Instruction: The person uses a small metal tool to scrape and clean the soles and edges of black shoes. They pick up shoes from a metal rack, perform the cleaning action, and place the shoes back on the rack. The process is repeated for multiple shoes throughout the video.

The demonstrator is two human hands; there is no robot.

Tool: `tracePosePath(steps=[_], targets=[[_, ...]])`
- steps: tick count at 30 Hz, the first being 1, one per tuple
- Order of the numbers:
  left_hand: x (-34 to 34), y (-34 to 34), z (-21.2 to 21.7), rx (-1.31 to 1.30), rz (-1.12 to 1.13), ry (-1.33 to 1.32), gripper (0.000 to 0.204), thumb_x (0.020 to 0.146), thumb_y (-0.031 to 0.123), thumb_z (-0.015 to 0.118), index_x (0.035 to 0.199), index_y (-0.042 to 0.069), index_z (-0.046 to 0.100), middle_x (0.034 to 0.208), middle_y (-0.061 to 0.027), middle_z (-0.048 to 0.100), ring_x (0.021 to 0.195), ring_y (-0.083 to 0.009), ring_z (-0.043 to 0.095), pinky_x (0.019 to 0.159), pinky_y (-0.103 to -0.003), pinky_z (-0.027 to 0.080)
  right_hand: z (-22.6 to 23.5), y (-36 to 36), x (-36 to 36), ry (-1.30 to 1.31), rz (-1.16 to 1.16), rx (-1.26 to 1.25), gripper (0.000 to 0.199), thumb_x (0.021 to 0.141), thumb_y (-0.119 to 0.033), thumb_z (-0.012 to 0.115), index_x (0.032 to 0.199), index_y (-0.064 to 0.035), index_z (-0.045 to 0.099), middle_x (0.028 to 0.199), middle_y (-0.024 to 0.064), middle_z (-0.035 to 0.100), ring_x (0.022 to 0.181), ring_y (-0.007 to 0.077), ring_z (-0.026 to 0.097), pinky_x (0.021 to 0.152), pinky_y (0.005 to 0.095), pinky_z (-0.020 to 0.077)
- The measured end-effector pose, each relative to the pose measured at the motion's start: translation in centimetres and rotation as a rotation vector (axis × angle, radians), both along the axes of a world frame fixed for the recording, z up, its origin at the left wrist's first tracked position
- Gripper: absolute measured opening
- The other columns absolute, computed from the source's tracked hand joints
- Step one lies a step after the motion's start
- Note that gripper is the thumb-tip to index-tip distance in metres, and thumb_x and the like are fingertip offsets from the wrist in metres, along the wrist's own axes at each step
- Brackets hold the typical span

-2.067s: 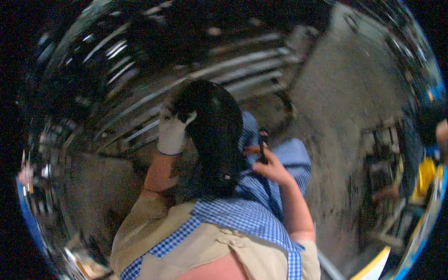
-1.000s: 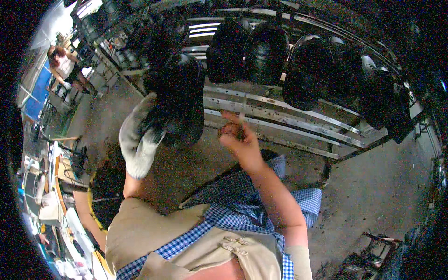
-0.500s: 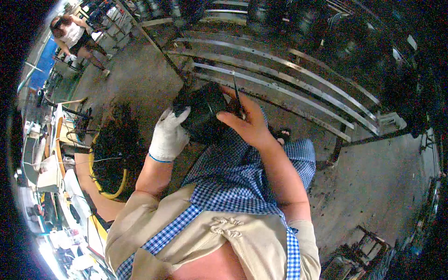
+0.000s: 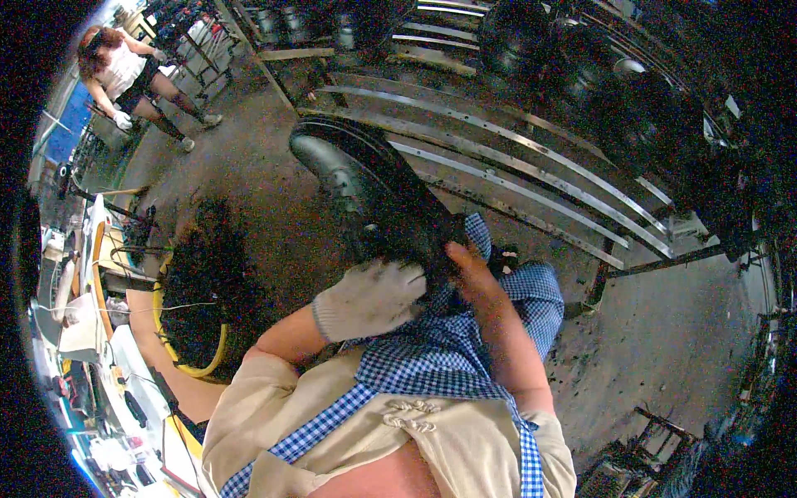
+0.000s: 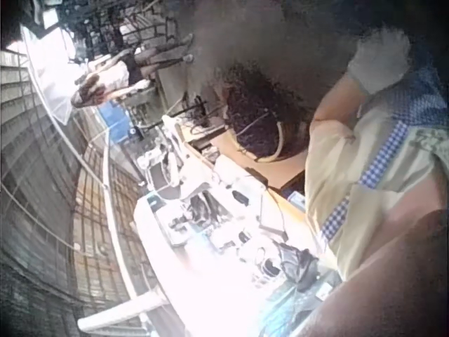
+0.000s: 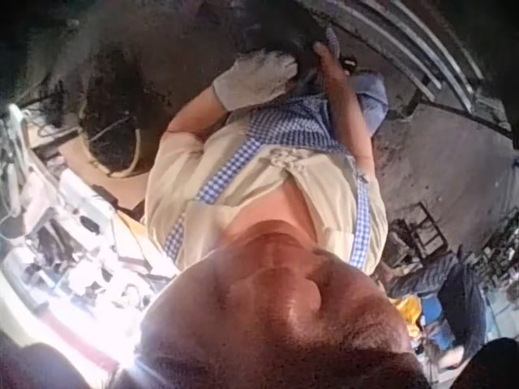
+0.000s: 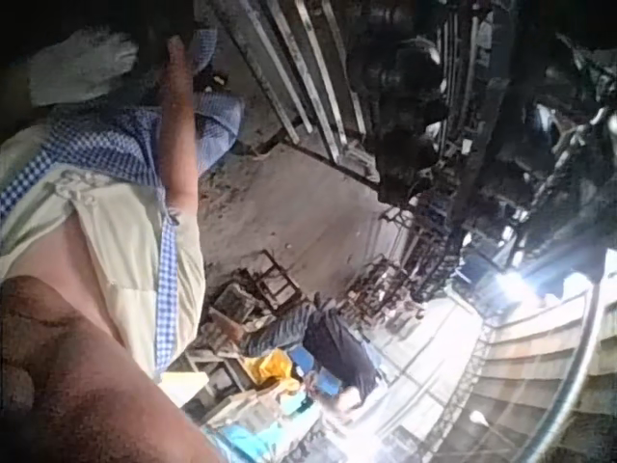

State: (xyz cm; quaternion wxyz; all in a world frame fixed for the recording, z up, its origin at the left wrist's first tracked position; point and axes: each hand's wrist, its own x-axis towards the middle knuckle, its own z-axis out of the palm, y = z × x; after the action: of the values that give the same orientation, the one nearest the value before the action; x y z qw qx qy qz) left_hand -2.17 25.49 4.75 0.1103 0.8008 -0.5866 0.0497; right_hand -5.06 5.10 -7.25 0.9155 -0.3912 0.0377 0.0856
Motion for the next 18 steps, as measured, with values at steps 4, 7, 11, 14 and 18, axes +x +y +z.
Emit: tracePosePath(steps=[4,7,11,14,18], targets=[[2.6,3.3,4.5,-0.416,-0.147,0.392,0.034,0.074,0.010,0.064,0.108,0.007,0.063,0.119,-0.0114,0.060,0.104,-0.0306,0.061,0.086,-0.043,0.050,-2.7,-0.8,-2.1,0.031,0.001,0.232,0.063,0.085,-0.042,0.064,0.132,-0.0031,0.048,0.129,0.0130,0.056,0.113,0.0279,0.058,0.097,0.0411,0.0473],[3.4,1.9,3.6,-1.095,0.607,0.335,0.057,0.079,0.008,0.069,0.132,0.002,0.046,0.124,-0.0158,0.054,0.115,-0.0262,0.054,0.097,-0.039,0.046,-3.5,-0.9,-2.8,0.194,-0.034,0.272,0.055,0.090,-0.040,0.057,0.130,-0.0039,0.051,0.127,0.0133,0.058,0.111,0.0273,0.059,0.095,0.0422,0.0493],[5.6,1.5,2.8,-1.264,0.421,1.252,0.071,0.076,0.003,0.072,0.137,-0.002,0.037,0.129,-0.0106,0.051,0.116,-0.0210,0.051,0.100,-0.035,0.043,-0.9,1.0,-2.5,0.453,-0.090,0.414,0.047,0.094,-0.038,0.050,0.128,-0.0048,0.054,0.123,0.0129,0.060,0.108,0.0274,0.060,0.093,0.0441,0.0506],[5.6,1.3,1.0,-1.123,0.256,1.037,0.078,0.068,0.016,0.084,0.132,-0.001,0.042,0.123,-0.0107,0.053,0.113,-0.0202,0.051,0.099,-0.034,0.043,-0.9,2.5,-2.2,0.500,-0.111,0.448,0.048,0.095,-0.038,0.050,0.129,-0.0049,0.053,0.123,0.0129,0.060,0.108,0.0273,0.060,0.092,0.0437,0.0507],[5.2,0.8,-0.2,-1.068,0.294,0.870,0.077,0.064,0.030,0.087,0.123,-0.001,0.047,0.118,-0.0124,0.054,0.108,-0.0211,0.053,0.095,-0.034,0.044,-3.7,3.7,-2.7,0.325,-0.063,0.298,0.048,0.095,-0.038,0.049,0.130,-0.0050,0.052,0.124,0.0130,0.060,0.108,0.0271,0.060,0.091,0.0432,0.0509]])
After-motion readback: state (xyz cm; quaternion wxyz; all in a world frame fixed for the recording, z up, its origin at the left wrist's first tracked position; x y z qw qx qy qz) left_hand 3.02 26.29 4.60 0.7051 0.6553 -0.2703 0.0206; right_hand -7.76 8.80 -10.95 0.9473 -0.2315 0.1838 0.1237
